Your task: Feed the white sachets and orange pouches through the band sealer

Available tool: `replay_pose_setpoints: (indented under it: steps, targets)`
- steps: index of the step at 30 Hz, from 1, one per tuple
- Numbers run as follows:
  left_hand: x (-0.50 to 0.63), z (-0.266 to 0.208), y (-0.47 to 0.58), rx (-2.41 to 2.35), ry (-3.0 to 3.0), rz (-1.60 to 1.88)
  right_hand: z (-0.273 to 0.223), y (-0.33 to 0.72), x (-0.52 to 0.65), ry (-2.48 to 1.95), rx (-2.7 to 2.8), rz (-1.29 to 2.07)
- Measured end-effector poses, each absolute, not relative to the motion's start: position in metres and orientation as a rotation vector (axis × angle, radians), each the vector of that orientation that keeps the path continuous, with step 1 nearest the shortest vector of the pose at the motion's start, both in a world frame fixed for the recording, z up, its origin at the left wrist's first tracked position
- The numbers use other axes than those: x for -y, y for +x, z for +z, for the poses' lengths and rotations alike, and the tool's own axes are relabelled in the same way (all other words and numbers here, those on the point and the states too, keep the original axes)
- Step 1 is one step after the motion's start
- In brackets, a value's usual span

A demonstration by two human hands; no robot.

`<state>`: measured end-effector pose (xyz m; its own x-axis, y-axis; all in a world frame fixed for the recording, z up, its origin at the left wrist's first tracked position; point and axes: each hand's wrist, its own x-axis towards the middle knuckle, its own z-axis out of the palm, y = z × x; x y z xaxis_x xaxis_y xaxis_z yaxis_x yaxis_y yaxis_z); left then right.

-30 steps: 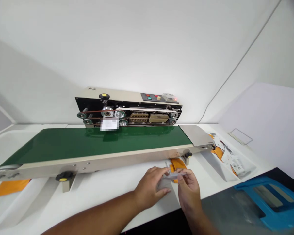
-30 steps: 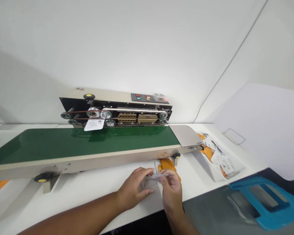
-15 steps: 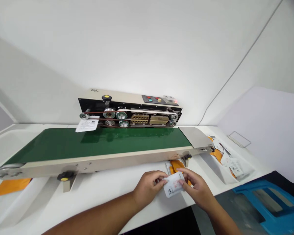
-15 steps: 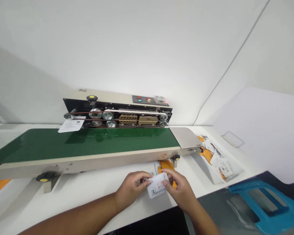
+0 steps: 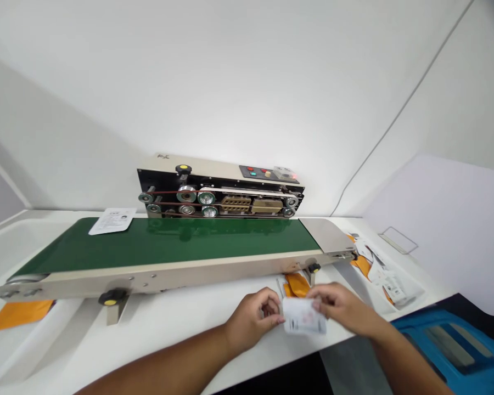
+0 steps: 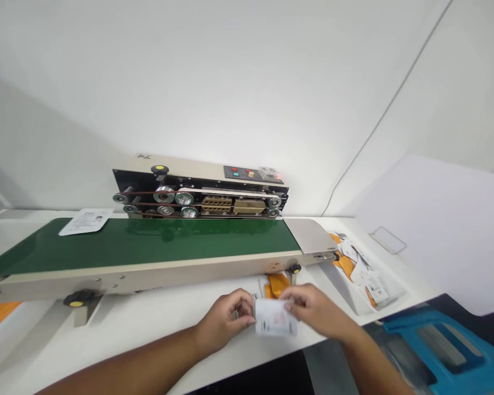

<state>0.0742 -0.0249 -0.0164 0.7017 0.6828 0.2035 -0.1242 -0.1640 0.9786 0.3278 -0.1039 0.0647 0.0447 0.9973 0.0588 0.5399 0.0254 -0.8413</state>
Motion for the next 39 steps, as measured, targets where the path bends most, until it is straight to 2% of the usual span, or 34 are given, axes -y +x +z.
replay_pose_setpoints:
  steps: [2,6,8,16,20,29,39]
  targets:
    - [0.025,-0.018,0.074,-0.437,1.564,0.775,0.080,0.352,0.081,-1.537,1.288,0.855]
    - [0.022,-0.020,0.074,-0.466,1.647,0.792,0.104,0.387,0.020,-1.329,0.769,0.574]
    - [0.020,-0.020,0.073,-0.472,1.710,0.792,0.108,0.391,-0.009,-1.284,0.674,0.556]
    - [0.016,-0.018,0.071,-0.482,1.800,0.826,0.106,0.364,-0.072,-1.371,0.760,0.763]
    - [0.017,-0.015,0.071,-0.482,1.814,0.828,0.106,0.358,-0.056,-1.426,0.822,0.684]
    - [0.017,-0.017,0.071,-0.493,1.883,0.825,0.049,0.341,0.058,-1.581,1.135,-0.035]
    - [0.018,-0.018,0.070,-0.511,1.987,0.812,-0.040,0.337,0.120,-1.820,1.906,-0.207]
